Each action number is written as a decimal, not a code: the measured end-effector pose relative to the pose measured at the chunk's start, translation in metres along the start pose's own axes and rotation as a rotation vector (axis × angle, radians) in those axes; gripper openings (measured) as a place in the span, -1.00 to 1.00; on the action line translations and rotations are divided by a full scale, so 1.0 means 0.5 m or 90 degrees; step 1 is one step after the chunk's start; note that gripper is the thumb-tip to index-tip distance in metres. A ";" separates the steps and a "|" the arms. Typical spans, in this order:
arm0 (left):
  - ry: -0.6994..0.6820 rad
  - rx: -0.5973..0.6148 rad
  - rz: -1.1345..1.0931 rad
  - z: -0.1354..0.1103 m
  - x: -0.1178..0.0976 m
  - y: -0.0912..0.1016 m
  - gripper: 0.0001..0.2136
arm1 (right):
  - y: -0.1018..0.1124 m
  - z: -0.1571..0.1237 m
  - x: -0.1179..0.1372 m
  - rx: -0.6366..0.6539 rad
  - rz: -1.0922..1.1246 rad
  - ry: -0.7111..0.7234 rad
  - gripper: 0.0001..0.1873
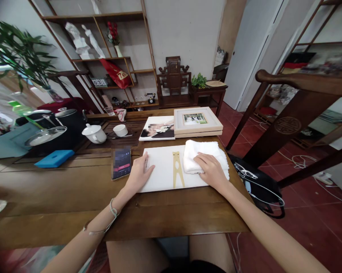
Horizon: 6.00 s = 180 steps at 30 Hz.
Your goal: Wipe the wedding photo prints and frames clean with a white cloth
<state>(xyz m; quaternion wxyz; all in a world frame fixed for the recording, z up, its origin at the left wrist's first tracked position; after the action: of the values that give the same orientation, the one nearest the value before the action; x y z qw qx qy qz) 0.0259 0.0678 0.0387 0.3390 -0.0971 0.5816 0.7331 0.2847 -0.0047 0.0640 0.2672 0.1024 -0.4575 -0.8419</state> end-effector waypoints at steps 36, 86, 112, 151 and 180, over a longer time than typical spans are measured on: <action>-0.095 0.081 -0.014 0.012 0.012 -0.060 -0.58 | 0.012 -0.042 0.067 0.287 0.123 0.073 0.00; -0.120 0.149 -0.003 0.007 0.020 -0.071 -0.51 | -0.092 0.067 0.259 0.397 0.218 0.304 -0.11; -0.108 0.135 0.039 0.023 0.011 -0.069 -0.56 | -0.100 0.134 0.099 0.385 0.028 -0.019 -0.29; -0.163 0.174 -0.003 0.024 0.002 -0.057 -0.50 | -0.168 0.262 0.144 0.339 0.105 -0.015 -0.50; -0.114 0.219 -0.008 0.020 0.013 -0.057 -0.48 | -0.064 0.037 -0.012 0.262 0.038 -0.008 -0.20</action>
<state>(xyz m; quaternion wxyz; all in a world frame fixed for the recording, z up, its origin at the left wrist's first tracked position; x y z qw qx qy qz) 0.0410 0.0820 0.0159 0.4056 0.0240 0.6653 0.6264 0.2705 0.0258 0.0477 0.2626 0.1362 -0.6245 -0.7228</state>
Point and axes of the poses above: each hand's wrist, its own z-axis towards the middle knuckle, its own y-axis out of the back of the hand, x = y × z, the point moved 10 cm from there along z, towards the middle knuckle, and after that the axes turned 5 degrees about x, right-handed, at the moved point
